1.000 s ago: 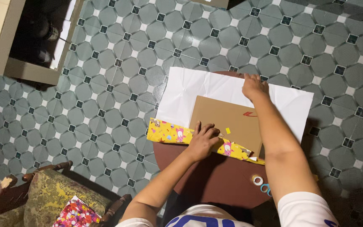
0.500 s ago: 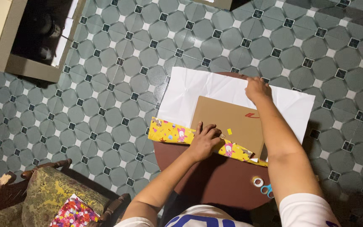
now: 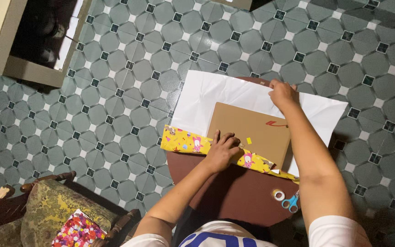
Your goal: The person places a cardboard box on a sheet of yellow wrapping paper, folds the paper around the box, and smooths the edges. They use scissors and tape to secure the paper, then fold the remaining sides to complete the wrapping.
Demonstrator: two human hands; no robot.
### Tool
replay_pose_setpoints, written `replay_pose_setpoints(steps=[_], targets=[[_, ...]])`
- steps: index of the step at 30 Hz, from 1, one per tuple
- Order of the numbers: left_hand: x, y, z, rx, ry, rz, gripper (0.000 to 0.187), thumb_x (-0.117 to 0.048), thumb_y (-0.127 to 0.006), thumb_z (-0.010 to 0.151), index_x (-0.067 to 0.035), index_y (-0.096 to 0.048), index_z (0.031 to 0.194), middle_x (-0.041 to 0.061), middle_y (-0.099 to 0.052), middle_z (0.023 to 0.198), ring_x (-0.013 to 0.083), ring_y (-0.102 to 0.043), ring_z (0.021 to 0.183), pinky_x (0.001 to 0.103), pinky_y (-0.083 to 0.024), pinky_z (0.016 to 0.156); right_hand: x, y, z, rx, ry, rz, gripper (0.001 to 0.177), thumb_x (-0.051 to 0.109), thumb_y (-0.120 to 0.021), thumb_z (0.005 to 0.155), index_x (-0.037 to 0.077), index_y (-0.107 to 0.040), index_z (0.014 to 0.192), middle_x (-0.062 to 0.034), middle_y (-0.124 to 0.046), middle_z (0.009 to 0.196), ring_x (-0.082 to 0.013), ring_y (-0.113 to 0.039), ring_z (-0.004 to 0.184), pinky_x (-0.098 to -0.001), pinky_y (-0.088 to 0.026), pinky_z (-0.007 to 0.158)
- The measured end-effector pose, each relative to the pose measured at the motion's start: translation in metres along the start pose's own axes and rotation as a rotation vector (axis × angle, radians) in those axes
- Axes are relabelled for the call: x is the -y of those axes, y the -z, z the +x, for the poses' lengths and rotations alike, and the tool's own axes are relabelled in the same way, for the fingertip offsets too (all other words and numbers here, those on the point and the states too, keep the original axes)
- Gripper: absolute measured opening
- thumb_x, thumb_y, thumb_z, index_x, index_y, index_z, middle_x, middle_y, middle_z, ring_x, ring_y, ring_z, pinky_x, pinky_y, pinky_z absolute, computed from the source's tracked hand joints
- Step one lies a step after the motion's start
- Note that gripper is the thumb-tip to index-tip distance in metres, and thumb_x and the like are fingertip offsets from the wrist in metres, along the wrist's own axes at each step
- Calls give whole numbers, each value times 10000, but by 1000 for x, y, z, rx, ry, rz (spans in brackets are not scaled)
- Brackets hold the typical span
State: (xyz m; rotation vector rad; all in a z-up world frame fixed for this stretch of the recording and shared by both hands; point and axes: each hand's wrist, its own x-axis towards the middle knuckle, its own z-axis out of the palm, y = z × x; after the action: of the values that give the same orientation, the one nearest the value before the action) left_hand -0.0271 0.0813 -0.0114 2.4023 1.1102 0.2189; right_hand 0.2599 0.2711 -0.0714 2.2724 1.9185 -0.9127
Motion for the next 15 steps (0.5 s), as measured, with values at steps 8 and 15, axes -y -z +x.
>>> replay_pose_setpoints(steps=[8, 15], targets=[[0, -2, 1, -29, -14, 7, 210, -203, -674, 873, -184, -708, 1080, 42, -588, 1329, 311, -432, 1409, 733, -199, 1178, -24, -19, -42, -116, 324, 15, 287, 105, -681, 920, 196, -762, 1179, -117, -718, 1135, -351, -647, 1128, -489, -484, 999], [-11, 6, 3, -143, 17, -85, 217, -270, -686, 941, -192, -704, 1142, 47, -617, 1217, 298, -485, 1331, 716, -255, 1154, -10, -5, -92, -251, 350, 43, 417, 153, -713, 891, 107, -681, 1304, -192, -596, 1360, -393, -526, 1295, -491, -429, 1071]])
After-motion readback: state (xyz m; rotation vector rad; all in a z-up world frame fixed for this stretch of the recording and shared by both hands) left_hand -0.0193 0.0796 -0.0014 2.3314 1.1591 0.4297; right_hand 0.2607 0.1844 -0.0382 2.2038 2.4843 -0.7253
